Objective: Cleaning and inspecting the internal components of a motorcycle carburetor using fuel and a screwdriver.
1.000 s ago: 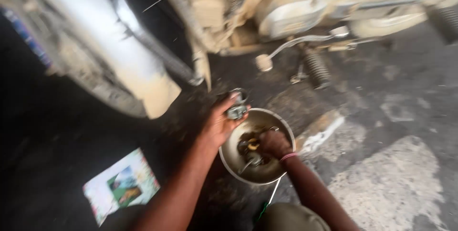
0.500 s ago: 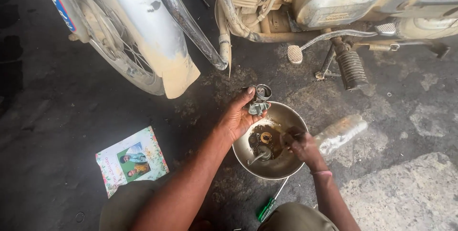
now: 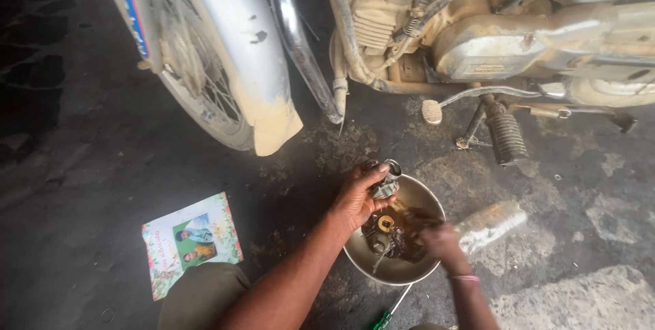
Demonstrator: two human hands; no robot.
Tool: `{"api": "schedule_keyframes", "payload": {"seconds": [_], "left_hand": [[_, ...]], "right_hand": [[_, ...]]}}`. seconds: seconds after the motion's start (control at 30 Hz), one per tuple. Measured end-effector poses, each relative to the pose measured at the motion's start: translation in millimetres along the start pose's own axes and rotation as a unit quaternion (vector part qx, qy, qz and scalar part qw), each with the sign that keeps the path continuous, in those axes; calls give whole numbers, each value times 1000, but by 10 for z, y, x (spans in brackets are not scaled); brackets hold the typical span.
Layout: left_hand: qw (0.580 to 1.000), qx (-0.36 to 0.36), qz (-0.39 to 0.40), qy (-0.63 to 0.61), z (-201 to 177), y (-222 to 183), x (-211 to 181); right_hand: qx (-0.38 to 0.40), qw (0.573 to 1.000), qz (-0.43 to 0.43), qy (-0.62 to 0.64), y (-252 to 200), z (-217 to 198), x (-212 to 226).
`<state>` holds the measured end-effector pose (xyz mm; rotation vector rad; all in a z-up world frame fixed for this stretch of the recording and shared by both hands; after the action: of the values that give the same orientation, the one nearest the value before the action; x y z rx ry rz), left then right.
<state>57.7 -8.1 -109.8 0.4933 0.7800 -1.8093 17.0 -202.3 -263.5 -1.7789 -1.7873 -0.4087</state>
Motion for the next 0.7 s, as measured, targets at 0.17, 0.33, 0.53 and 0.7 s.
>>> {"api": "schedule_keyframes", "payload": {"seconds": [0.17, 0.33, 0.53, 0.7], "left_hand": [[992, -85, 0, 94, 39, -101, -34], [997, -44, -1, 63, 222, -174, 285], [982, -128, 9, 137, 122, -382, 181], [987, -113, 10, 113, 256, -520, 85]], "right_hand": [[-143, 921, -30, 361, -831, -2123, 1829], [-157, 953, -29, 257, -491, -2031, 1444], [-171, 949, 22, 265, -649, -1903, 1564], [-218, 946, 62, 230, -696, -2044, 1375]]}}
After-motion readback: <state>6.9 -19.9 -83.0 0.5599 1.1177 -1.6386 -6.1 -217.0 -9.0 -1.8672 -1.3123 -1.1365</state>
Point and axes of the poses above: each hand's wrist, its own y-axis towards the middle knuckle, its own z-axis out of the palm, x = y × z, the point moved 8 cm from there along y, towards the middle knuckle, and after that the axes turned 8 degrees about z, right-handed, at the moved point
